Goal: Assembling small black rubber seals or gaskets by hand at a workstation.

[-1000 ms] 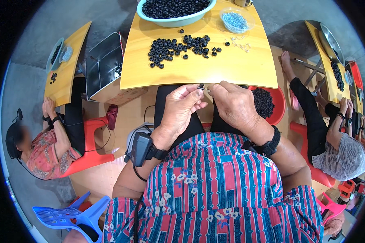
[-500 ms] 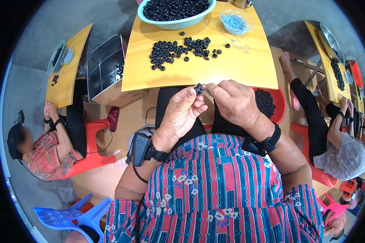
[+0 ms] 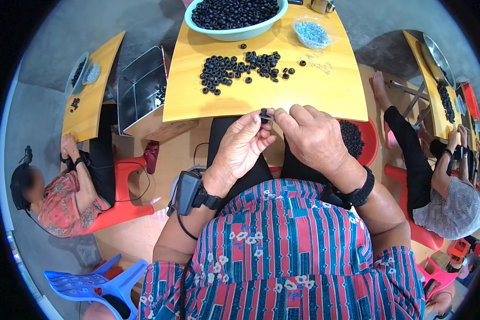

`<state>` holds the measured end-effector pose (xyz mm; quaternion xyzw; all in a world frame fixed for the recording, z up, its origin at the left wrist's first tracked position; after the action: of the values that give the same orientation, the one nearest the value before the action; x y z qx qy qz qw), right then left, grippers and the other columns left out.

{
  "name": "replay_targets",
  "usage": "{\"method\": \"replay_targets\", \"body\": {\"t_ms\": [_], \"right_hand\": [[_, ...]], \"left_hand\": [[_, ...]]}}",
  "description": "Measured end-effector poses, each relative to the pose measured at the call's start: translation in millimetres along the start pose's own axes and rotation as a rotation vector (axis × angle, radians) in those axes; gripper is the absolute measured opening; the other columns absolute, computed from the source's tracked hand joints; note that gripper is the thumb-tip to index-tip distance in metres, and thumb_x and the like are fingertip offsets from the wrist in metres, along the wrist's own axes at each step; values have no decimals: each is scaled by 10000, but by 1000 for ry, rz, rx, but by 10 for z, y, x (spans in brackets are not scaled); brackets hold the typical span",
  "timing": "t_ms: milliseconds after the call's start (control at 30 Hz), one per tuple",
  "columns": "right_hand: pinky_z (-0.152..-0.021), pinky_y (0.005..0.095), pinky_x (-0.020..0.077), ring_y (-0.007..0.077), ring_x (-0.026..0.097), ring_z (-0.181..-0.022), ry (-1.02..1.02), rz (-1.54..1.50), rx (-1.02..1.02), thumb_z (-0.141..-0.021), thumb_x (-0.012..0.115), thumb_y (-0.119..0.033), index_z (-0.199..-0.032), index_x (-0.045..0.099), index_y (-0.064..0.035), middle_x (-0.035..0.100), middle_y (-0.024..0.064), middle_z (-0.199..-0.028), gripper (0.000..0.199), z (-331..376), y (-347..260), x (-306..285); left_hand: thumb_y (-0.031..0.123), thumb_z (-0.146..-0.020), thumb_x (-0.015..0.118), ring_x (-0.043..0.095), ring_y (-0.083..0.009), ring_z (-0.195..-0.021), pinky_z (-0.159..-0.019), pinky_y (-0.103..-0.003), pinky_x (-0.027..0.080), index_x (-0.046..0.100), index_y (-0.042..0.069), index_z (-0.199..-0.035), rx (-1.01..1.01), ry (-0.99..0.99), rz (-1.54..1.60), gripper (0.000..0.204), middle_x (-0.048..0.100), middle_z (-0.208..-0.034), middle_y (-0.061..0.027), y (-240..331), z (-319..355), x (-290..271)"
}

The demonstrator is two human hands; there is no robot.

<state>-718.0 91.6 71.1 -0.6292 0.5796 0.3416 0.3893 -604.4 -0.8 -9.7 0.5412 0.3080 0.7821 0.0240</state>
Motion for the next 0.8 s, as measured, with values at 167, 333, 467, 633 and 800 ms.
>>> {"method": "replay_targets", "body": {"t_ms": [167,333,467,633,800], "right_hand": [[-539,336,488,203,575,-646,-81,44,33,-708,605,-175,-845,547,-87,506,42,-705,173,-36,-26,-11],[-541,336,488,215,579,-637,-81,39,54,-693,619,-172,-816,540,-85,518,46,-710,169,-27,-4,-20],[-551,352,490,245,587,-635,-66,1,121,-715,609,-163,-821,551,-92,520,73,-713,140,27,93,33],[-604,409,496,322,605,-696,-31,63,440,-843,552,-165,-1033,605,-112,551,125,-775,204,252,673,295],[-667,429,492,356,592,-784,-83,194,673,-891,487,-131,-1173,538,-27,543,224,-893,305,668,1506,700]], "left_hand": [[177,-970,475,554,-81,-780,-783,-274,532,553,20,-1129,35,-34,-17,237,567,-877,-27,-34,-65,-18],[196,-981,452,532,-71,-795,-785,-260,521,551,19,-1150,45,-48,-42,264,541,-870,-10,-42,-112,-36],[202,-971,473,558,-99,-845,-812,-273,505,537,19,-1160,36,-70,-2,271,567,-920,-24,-9,-123,-134],[205,-971,476,523,-78,-788,-771,-249,506,541,17,-1145,58,-27,-39,264,543,-896,-8,-4,-105,-148],[194,-971,474,522,-71,-791,-781,-252,513,543,18,-1140,17,-59,-76,253,542,-903,-9,-29,-47,-93]]}}
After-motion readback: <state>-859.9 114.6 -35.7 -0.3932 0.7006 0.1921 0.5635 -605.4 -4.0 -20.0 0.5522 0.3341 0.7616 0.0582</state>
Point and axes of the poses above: each hand's wrist, its own z-axis away from the middle knuckle, its own x-axis out of the palm, y = z × x, the point moved 3 cm from there along -z, towards the middle knuckle
